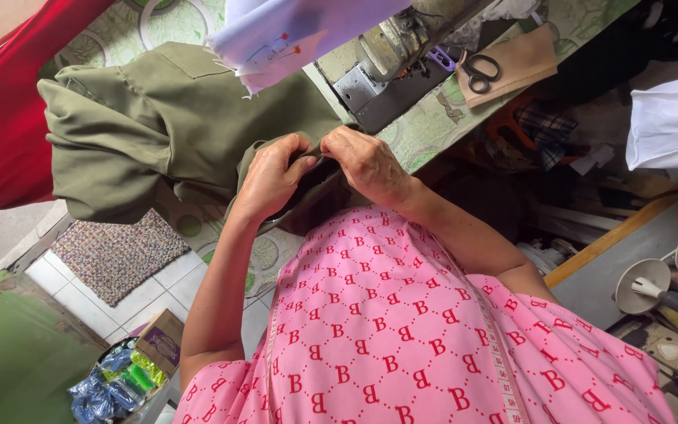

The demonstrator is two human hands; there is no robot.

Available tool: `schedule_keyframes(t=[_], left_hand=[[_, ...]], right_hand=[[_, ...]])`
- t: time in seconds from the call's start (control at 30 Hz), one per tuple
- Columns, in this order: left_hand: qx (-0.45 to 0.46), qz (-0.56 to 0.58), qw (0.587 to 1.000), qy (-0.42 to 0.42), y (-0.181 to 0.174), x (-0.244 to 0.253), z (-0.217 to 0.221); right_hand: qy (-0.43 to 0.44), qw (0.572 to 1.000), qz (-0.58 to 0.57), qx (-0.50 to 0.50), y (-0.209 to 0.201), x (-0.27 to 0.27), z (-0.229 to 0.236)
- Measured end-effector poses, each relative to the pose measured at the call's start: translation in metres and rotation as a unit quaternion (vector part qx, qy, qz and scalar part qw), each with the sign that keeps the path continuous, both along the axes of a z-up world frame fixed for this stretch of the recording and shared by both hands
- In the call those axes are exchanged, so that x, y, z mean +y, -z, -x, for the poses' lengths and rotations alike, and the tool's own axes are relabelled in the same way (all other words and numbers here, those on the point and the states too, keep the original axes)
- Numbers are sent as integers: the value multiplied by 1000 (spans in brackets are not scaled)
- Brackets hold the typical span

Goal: Measuring and folding the hem of a pair of pants at a sewing workstation

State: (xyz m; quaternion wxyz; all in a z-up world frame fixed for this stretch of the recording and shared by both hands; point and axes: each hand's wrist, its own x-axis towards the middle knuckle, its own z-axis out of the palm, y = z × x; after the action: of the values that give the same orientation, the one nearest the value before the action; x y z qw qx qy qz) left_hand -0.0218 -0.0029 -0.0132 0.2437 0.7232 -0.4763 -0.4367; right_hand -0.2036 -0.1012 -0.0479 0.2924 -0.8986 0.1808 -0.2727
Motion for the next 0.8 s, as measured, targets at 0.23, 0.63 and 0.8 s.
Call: schedule_keyframes(t=[0.23, 0.63, 0.8], left_hand=[[3, 28, 999, 23, -5, -1, -1], [58, 41, 995, -64, -13, -2, 4], [39, 50, 995, -73, -24, -2, -3]], right_hand=[[-79, 995, 59, 5, -8, -15, 0], [-72, 993, 71, -65, -10, -19, 0], [-107, 986, 116, -51, -27, -6, 4]])
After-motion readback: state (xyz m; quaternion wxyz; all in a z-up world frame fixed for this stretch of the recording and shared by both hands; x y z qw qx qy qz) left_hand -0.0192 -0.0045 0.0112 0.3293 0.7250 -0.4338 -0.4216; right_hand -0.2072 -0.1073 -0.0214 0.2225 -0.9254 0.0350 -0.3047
